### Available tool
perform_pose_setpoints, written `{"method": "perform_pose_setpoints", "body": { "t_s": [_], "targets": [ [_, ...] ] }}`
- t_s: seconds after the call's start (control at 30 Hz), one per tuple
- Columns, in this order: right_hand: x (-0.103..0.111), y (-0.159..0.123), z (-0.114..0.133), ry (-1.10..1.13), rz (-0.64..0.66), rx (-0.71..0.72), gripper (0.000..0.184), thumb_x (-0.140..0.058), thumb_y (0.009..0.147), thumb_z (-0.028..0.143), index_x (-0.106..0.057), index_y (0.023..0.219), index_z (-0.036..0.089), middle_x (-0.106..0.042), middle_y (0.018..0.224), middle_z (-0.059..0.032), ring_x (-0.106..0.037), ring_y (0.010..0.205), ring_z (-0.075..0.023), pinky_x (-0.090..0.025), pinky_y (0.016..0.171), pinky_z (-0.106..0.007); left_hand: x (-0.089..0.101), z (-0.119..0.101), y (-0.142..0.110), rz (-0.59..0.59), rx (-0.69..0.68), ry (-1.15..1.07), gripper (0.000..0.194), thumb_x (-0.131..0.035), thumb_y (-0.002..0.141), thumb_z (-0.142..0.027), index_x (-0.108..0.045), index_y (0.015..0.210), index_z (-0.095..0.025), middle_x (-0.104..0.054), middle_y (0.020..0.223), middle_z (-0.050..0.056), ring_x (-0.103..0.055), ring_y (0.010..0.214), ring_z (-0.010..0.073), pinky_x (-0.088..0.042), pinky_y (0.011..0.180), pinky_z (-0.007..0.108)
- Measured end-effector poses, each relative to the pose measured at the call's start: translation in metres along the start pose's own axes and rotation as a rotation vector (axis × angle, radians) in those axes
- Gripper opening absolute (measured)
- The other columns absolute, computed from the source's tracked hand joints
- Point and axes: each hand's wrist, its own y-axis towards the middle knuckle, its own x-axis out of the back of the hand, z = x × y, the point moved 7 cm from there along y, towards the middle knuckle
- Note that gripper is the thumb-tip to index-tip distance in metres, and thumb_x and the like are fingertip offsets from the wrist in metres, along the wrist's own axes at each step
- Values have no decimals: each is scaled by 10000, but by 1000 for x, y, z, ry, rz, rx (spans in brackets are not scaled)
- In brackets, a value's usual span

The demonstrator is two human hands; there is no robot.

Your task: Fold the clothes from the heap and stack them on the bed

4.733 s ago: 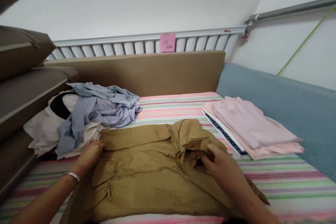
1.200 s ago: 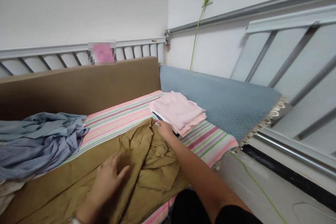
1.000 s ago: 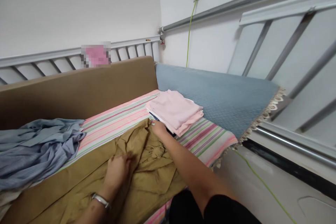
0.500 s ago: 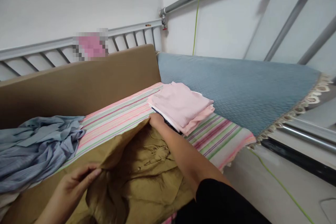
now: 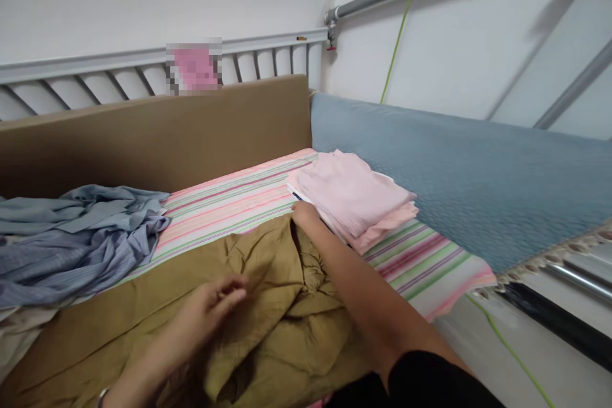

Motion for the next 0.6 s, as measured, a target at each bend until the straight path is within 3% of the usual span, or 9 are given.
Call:
{"method": "perform_pose_setpoints", "body": {
  "t_s": [0.07, 0.13, 0.2, 0.27, 0.33, 0.4, 0.5, 0.6],
  "targets": [
    [13, -7, 17, -7, -67, 42, 412, -464, 765, 82, -643, 1125, 172, -663, 1104, -111, -613, 978, -204, -424, 816, -261, 27, 10, 13, -167, -21, 82, 349, -429, 853, -369, -642, 1054, -179, -672, 1089, 85, -598, 1013, 201, -426, 923, 313],
    [16, -20, 49, -6, -108, 181, 419, -408, 812, 99, -610, 1174, 161, -632, 1165, -122, -589, 1034, -202, -401, 875, -273, 39, 21, 28, -268, -58, 226, 374, -389, 875, -336, -618, 1110, -159, -649, 1143, 100, -574, 1075, 201, -408, 971, 329],
    [4, -37, 83, -3, -86, 346, 394, -361, 870, 159, -603, 1180, 150, -624, 1184, -119, -567, 1079, -192, -374, 932, -275, 34, 32, 44, -280, -104, 376, 399, -354, 892, -293, -573, 1189, -142, -590, 1249, 111, -502, 1187, 197, -358, 1037, 344],
    [-21, -52, 100, -27, -31, 442, 405, -355, 908, 275, -566, 1230, 147, -569, 1273, -122, -497, 1186, -209, -324, 1008, -313, 22, 50, 57, -257, -76, 508, 431, -350, 902, -302, -503, 1280, -166, -482, 1379, 98, -373, 1308, 220, -287, 1091, 416],
    [-47, -59, 92, -83, -1, 421, 496, -376, 905, 415, -485, 1315, 158, -439, 1404, -123, -356, 1312, -243, -230, 1079, -386, 11, 72, 63, -227, 41, 616, 475, -358, 902, -386, -430, 1346, -234, -374, 1461, 69, -258, 1368, 287, -230, 1083, 561],
    [-67, -58, 68, -157, -4, 329, 606, -356, 891, 521, -403, 1378, 163, -318, 1474, -131, -234, 1372, -271, -132, 1109, -446, 4, 92, 62, -217, 150, 701, 530, -351, 887, -487, -368, 1381, -295, -287, 1503, 54, -185, 1384, 346, -183, 1040, 667],
    [-81, -52, 38, -226, -24, 241, 678, -305, 884, 584, -338, 1416, 165, -259, 1497, -140, -175, 1391, -278, -65, 1119, -453, -1, 108, 60, -210, 193, 767, 579, -325, 869, -560, -315, 1402, -334, -195, 1532, 51, -125, 1395, 360, -146, 1028, 694],
    [-85, -46, 33, -257, 1, 234, 690, -294, 878, 600, -322, 1424, 180, -250, 1502, -134, -168, 1393, -276, -71, 1122, -446, 0, 111, 61, -188, 201, 759, 587, -315, 863, -578, -312, 1402, -342, -179, 1536, 56, -114, 1396, 367, -150, 1019, 703]
  ]
}}
